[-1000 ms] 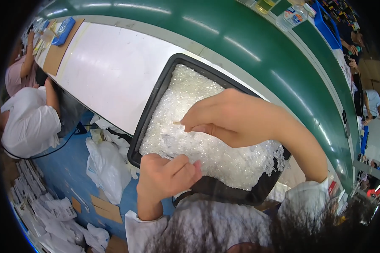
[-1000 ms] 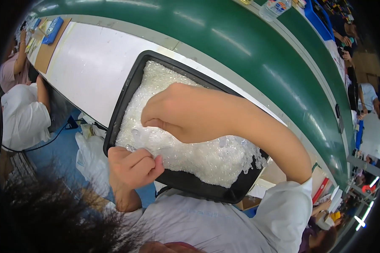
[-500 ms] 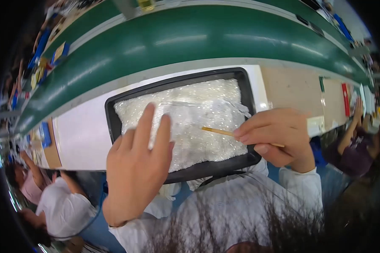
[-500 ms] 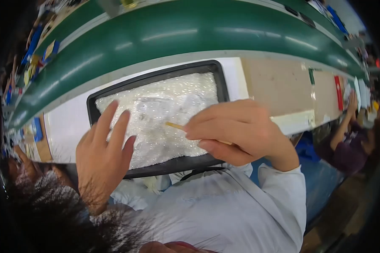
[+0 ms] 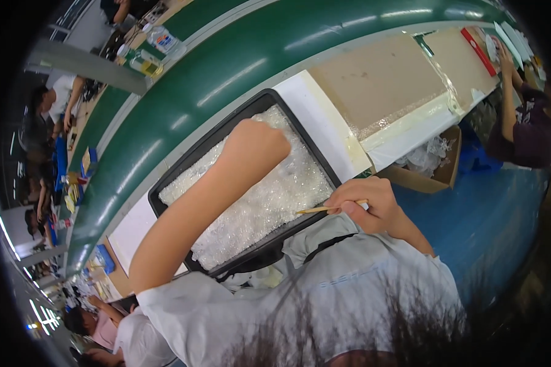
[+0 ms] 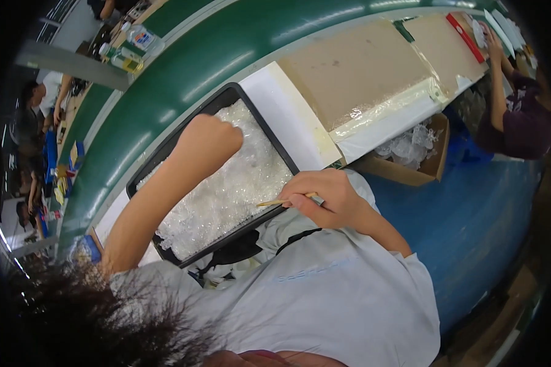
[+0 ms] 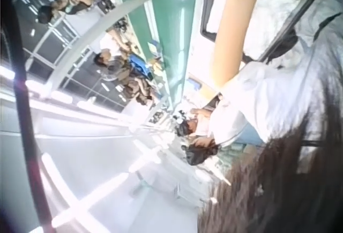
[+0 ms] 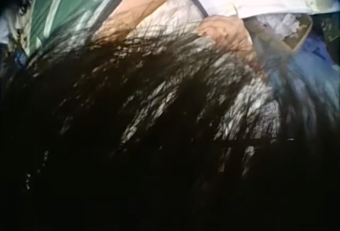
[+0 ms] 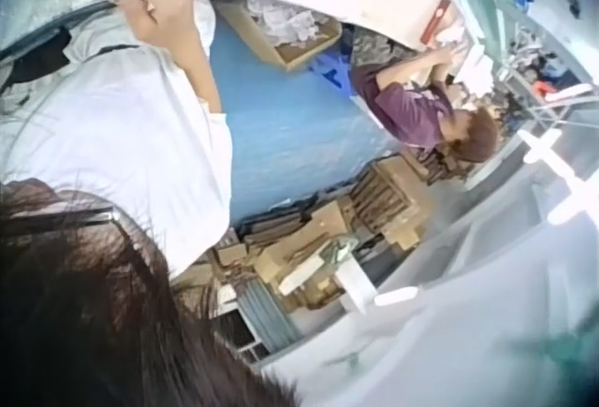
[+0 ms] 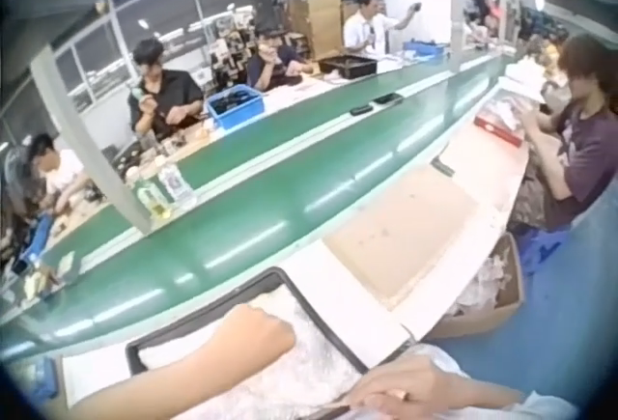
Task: Applying granules/adhesive to a light fixture base and attaching a transparent decorative cover on an assembly line.
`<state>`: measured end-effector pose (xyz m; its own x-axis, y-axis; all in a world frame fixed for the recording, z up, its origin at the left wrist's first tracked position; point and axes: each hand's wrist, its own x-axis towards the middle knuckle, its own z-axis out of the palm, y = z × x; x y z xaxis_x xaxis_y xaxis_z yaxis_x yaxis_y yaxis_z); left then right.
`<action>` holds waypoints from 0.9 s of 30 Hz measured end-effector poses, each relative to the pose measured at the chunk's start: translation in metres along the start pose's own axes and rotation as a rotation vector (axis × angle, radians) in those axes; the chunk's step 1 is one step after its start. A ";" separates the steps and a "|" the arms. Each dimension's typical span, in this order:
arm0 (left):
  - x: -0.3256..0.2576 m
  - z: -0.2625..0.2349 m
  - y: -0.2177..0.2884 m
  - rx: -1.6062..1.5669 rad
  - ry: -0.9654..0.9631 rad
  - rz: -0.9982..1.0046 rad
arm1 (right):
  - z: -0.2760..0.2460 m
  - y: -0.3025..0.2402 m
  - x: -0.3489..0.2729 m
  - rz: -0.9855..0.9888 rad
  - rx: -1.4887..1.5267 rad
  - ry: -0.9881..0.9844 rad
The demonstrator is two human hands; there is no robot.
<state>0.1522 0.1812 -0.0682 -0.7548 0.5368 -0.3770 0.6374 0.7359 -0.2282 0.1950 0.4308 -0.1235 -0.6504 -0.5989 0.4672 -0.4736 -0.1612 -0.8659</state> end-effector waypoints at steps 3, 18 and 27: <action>-0.023 -0.001 0.008 -0.016 -0.014 -0.140 | -0.007 0.001 0.000 0.122 0.101 -0.003; -0.091 0.028 0.039 -0.314 0.343 -0.520 | -0.031 0.032 0.020 0.095 0.209 -0.083; -0.095 0.043 0.069 -0.239 0.551 -0.742 | -0.037 0.039 0.027 0.071 0.248 -0.073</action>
<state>0.2746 0.1631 -0.0866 -0.9596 -0.0266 0.2801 -0.0356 0.9990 -0.0271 0.1371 0.4373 -0.1383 -0.6281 -0.6690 0.3974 -0.2628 -0.2983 -0.9176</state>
